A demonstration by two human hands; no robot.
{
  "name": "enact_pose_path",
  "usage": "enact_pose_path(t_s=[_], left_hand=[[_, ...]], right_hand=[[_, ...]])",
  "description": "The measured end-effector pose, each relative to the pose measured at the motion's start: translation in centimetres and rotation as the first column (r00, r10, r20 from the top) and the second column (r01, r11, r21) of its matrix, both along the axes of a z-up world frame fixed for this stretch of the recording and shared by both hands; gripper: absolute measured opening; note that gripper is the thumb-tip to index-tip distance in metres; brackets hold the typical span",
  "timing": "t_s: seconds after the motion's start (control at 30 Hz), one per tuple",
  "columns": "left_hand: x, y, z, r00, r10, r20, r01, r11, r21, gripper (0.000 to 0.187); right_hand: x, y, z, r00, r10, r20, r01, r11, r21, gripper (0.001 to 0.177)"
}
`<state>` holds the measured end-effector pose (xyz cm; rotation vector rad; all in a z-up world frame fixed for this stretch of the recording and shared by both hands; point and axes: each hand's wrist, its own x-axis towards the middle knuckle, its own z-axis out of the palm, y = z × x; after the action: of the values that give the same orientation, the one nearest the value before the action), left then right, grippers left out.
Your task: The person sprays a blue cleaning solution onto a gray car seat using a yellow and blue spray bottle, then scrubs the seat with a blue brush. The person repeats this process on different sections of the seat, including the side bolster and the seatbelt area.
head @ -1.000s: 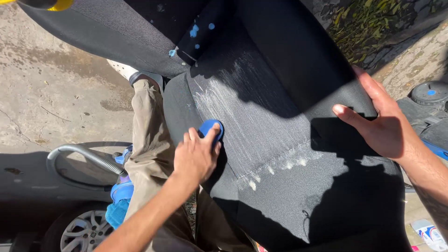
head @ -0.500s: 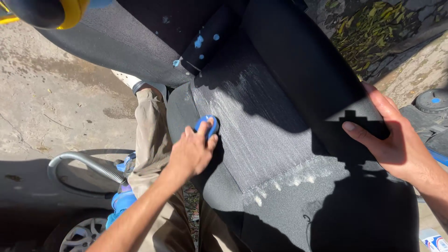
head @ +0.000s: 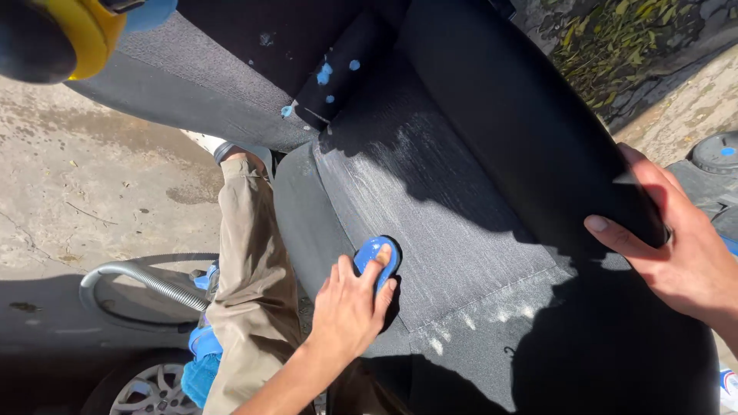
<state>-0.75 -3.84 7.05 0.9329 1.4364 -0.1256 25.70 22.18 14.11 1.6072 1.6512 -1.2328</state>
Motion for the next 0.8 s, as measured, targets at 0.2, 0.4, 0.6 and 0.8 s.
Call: enact_pose_path(t_s=[0.2, 0.4, 0.6, 0.8], left_hand=[[-5.3, 2.4, -18.8, 0.981, 0.106, -0.160, -0.105, 0.994, 0.017, 0.057], [-0.6, 2.1, -1.9, 1.000, -0.001, -0.026, 0.003, 0.996, 0.085, 0.047], [-3.8, 3.7, -14.6, 0.992, -0.003, -0.125, 0.016, 0.995, 0.102, 0.053], [-1.0, 3.3, -6.9, 0.984, 0.138, -0.116, -0.116, 0.977, 0.181, 0.055]], right_hand=[[0.3, -0.2, -0.1, 0.999, 0.031, -0.032, -0.029, 0.999, 0.039, 0.077], [-1.0, -0.1, 0.2, 1.000, 0.022, 0.009, -0.022, 1.000, 0.013, 0.077], [-1.6, 0.0, 0.2, 0.994, -0.009, 0.111, 0.009, 1.000, 0.006, 0.081], [-0.8, -0.4, 0.3, 0.998, 0.069, 0.011, -0.069, 0.995, 0.066, 0.082]])
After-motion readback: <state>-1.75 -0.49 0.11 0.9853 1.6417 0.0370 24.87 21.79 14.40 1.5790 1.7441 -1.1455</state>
